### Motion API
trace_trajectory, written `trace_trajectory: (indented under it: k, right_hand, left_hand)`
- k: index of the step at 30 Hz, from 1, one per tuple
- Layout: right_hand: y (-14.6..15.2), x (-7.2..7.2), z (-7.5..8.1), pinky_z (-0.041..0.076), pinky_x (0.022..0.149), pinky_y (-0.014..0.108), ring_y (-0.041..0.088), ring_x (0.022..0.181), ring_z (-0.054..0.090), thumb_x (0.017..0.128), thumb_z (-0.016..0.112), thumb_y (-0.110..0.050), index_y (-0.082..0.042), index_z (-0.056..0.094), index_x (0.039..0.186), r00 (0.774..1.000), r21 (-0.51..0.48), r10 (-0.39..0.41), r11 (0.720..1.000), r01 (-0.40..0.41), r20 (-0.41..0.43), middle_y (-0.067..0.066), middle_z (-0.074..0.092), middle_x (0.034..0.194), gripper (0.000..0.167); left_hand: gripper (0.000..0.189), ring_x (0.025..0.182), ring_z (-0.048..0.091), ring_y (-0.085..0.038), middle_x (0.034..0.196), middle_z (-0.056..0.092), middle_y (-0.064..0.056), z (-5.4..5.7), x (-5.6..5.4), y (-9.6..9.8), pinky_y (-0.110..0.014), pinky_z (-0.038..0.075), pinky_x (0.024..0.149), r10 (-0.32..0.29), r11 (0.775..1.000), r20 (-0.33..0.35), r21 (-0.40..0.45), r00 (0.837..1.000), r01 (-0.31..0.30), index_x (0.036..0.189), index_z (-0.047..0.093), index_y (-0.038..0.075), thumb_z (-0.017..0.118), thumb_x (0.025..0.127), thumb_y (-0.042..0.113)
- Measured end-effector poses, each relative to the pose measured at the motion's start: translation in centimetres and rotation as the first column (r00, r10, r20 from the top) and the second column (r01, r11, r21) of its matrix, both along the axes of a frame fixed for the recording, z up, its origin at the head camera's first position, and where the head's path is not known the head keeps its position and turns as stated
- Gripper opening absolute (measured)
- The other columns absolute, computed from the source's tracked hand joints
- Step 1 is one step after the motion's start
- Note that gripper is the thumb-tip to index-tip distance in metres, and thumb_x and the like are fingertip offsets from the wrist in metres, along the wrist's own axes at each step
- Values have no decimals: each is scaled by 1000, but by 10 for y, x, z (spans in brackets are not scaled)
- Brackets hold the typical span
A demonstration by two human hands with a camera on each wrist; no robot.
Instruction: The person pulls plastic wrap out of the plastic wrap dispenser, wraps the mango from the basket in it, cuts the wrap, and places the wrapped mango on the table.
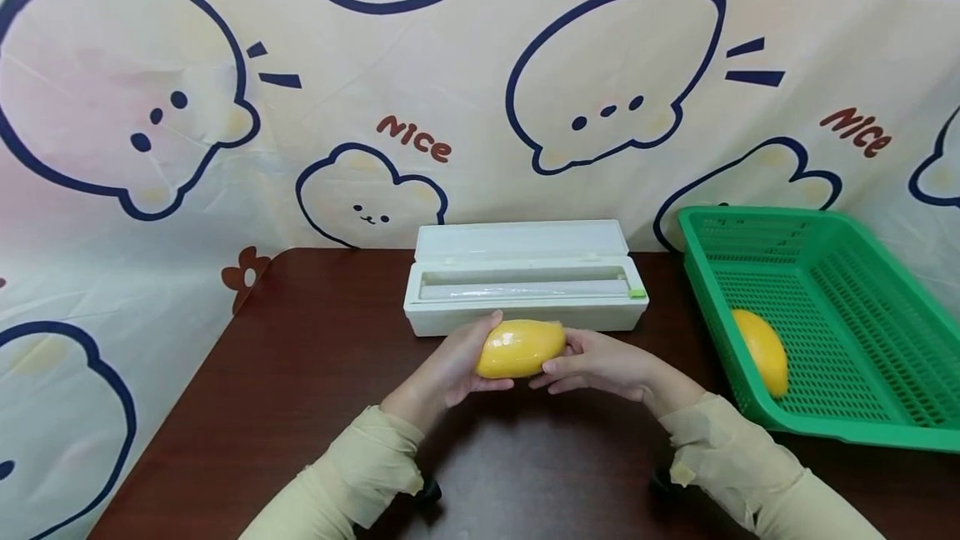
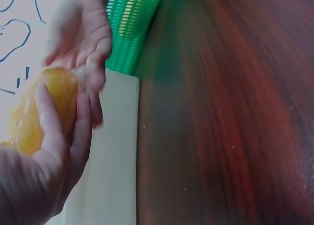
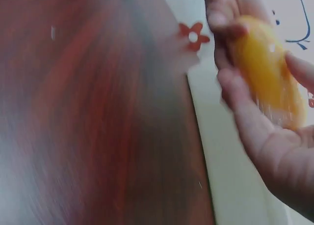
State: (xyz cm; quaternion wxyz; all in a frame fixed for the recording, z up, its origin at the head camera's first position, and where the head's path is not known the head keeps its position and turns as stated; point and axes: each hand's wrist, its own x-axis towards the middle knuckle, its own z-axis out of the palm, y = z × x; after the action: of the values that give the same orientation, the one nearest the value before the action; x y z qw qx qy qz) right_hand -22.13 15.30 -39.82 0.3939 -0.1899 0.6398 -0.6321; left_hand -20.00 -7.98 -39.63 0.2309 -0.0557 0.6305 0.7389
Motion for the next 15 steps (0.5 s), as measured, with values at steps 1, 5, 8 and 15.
trace_trajectory:
  k: [1,5,8,15]
  right_hand:
    - [-2,2,0,48,104,47,36,124,61,103,63,-20,9,30,148,999,-25,-13,1000,14,29,22,57,137,63]
    - [-10,9,1,38,112,54,45,138,45,109,49,-33,3,17,155,987,-121,-72,989,90,147,25,39,151,67]
    - [-14,14,4,28,116,58,50,144,31,109,34,-52,1,9,158,968,-174,-105,974,146,227,28,24,159,76]
    - [-20,16,8,9,121,56,48,150,12,103,14,-70,3,-3,159,925,-225,-151,945,239,349,32,7,164,94]
  left_hand:
    - [56,86,63,-22,105,59,-15,0,1,1,-36,61,69,1,1000,-10,4,1000,-1,136,49,-6,45,107,42]
    - [50,86,63,-23,107,57,-16,-2,4,5,-36,61,69,8,999,-37,38,999,-6,135,46,-2,41,107,40]
    - [39,84,63,-23,105,57,-15,-3,4,6,-36,61,67,16,998,-43,53,999,-14,127,50,3,40,106,35]
    - [26,79,61,-24,105,55,-14,-3,3,9,-34,59,61,10,999,-84,35,996,-7,115,54,7,40,103,26]
